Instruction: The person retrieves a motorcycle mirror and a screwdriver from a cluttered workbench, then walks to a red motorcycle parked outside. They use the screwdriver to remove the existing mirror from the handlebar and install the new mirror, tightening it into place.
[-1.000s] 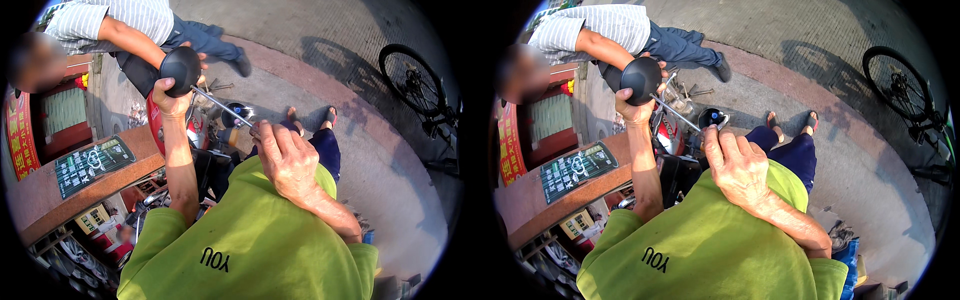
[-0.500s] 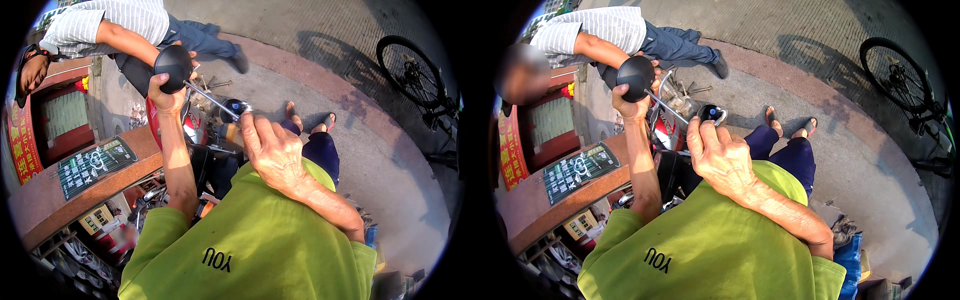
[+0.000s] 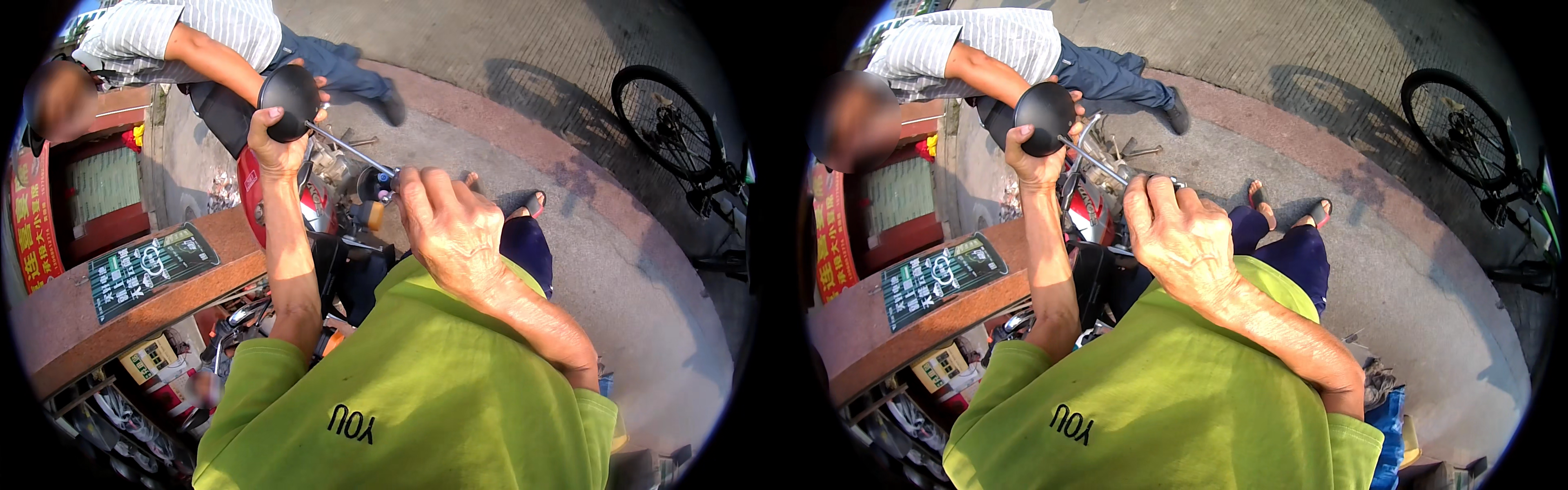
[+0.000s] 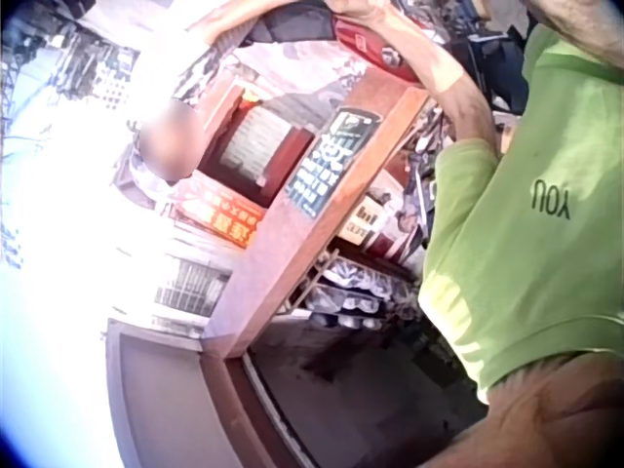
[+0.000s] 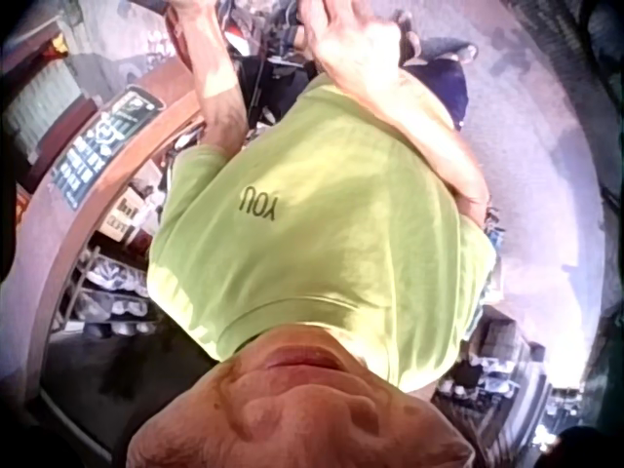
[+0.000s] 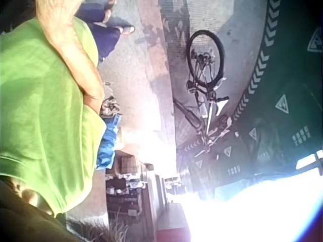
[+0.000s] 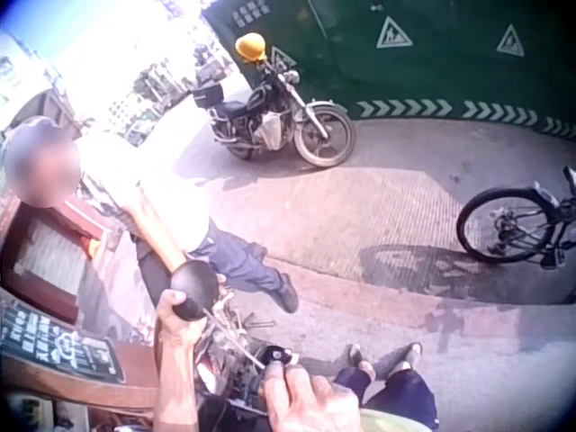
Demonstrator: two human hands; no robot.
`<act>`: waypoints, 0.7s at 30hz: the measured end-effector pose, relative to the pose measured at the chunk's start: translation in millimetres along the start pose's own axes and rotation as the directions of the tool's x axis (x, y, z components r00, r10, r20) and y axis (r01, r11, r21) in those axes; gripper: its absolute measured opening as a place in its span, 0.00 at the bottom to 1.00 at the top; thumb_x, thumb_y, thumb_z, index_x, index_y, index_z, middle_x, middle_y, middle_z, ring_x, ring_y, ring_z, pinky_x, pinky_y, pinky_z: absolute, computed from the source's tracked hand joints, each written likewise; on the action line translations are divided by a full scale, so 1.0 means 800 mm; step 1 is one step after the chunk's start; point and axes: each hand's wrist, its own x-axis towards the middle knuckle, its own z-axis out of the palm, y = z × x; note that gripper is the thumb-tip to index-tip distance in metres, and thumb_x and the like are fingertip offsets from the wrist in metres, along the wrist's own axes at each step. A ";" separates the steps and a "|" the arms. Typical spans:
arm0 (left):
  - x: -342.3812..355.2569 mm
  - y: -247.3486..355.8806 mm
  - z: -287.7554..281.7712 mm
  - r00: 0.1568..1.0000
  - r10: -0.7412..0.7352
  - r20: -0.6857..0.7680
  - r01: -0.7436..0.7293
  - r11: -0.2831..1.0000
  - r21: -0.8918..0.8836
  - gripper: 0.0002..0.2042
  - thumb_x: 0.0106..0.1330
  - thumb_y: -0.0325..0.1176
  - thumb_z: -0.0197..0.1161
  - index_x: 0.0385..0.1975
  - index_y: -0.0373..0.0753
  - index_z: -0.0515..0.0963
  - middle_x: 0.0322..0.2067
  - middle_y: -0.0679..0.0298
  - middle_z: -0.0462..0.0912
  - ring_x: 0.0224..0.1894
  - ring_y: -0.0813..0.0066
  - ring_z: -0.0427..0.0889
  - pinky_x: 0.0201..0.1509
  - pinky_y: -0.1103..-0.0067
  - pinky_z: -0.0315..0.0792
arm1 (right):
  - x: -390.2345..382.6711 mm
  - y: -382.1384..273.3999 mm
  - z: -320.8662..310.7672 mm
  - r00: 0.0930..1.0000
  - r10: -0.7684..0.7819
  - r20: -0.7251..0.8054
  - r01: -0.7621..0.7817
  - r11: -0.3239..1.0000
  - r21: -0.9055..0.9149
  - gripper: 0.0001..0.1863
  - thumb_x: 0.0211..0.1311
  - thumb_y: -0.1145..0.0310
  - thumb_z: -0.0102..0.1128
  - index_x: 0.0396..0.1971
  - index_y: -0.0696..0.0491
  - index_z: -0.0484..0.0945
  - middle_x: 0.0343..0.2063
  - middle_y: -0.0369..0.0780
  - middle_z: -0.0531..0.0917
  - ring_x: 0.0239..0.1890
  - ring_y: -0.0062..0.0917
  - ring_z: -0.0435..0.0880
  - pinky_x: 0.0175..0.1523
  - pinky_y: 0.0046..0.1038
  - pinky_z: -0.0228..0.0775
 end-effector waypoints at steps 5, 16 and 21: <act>0.006 0.006 -0.001 0.998 -0.044 0.048 0.047 0.998 -0.049 0.39 0.42 0.42 0.58 0.57 0.28 0.63 0.44 0.41 0.74 0.41 0.58 0.76 0.36 0.73 0.69 | 0.024 0.016 -0.016 0.772 0.367 0.519 -0.636 0.445 0.631 0.14 0.58 0.64 0.60 0.33 0.62 0.73 0.19 0.50 0.80 0.25 0.44 0.82 0.32 0.42 0.70; 0.009 0.021 -0.014 0.979 -0.193 0.059 0.197 0.977 -0.085 0.40 0.44 0.52 0.61 0.57 0.35 0.62 0.50 0.45 0.69 0.52 0.50 0.72 0.46 0.59 0.73 | 0.029 -0.004 -0.038 0.900 0.341 0.272 -0.436 0.731 0.525 0.15 0.52 0.71 0.61 0.39 0.60 0.71 0.24 0.50 0.80 0.25 0.45 0.80 0.29 0.39 0.71; 0.011 0.022 0.010 0.978 -0.191 -0.081 0.194 0.981 0.026 0.39 0.41 0.56 0.60 0.53 0.37 0.65 0.47 0.48 0.68 0.45 0.52 0.71 0.42 0.65 0.71 | 0.024 -0.006 -0.038 0.900 0.294 0.322 -0.429 0.735 0.526 0.18 0.47 0.74 0.60 0.41 0.59 0.70 0.23 0.42 0.75 0.18 0.34 0.78 0.21 0.32 0.68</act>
